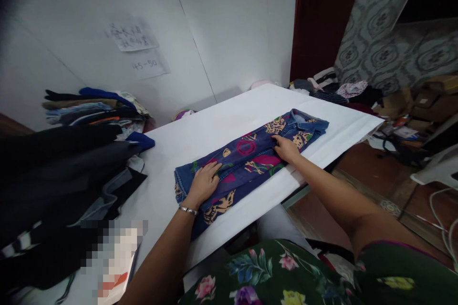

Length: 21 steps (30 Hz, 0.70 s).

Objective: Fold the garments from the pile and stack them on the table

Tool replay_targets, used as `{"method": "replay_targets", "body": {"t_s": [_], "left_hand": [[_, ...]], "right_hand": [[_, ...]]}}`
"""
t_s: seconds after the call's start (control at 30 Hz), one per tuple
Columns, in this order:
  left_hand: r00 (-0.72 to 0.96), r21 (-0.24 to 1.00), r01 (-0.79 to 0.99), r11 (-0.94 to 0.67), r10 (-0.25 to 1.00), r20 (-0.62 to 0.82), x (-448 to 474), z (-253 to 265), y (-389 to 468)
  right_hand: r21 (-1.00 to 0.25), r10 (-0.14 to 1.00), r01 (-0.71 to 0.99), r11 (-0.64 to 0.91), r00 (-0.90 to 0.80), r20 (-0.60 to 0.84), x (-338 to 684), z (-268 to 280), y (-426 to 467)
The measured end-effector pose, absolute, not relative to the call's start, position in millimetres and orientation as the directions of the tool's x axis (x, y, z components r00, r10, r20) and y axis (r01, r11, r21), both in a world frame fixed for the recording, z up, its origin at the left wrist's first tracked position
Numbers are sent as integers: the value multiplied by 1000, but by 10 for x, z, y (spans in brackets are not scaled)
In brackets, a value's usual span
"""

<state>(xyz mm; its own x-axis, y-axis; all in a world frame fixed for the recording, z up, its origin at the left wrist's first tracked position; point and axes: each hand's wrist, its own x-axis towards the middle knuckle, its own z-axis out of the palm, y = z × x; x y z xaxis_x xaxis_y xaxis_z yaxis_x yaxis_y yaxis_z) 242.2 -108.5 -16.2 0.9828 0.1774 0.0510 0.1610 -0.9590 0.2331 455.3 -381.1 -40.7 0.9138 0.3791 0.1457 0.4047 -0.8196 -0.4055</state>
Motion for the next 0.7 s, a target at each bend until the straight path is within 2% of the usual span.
{"method": "replay_targets", "body": {"t_s": [0.13, 0.2, 0.27, 0.37, 0.47, 0.53, 0.6, 0.7], "left_hand": [[985, 195, 150, -969, 163, 51, 2408, -163, -1083], [986, 173, 141, -975, 154, 66, 2401, -167, -1097], [987, 156, 127, -979, 140, 75, 2392, -166, -1112], [988, 150, 126, -981, 137, 67, 2372, -150, -1116], [987, 206, 147, -968, 156, 30, 2354, -119, -1058], [986, 301, 153, -941, 167, 22, 2351, -100, -973], [961, 393, 195, -898, 255, 106, 2351, -93, -856], [832, 438, 360, -824, 496, 249, 2350, -116, -677]], "right_hand": [[-224, 498, 568, -792, 813, 303, 4440, -297, -3746], [-169, 609, 708, -685, 684, 401, 4321, -219, -3633], [-162, 727, 835, -525, 539, 426, 4187, -179, -3491], [-195, 852, 906, -375, 420, 314, 4030, -257, -3314], [-221, 900, 905, -363, 402, 170, 3967, -454, -3266], [-231, 901, 901, -367, 406, 155, 3964, -569, -3293], [-249, 897, 899, -360, 407, 174, 3971, -629, -3330], [-275, 890, 895, -350, 410, 201, 3973, -635, -3360]]}}
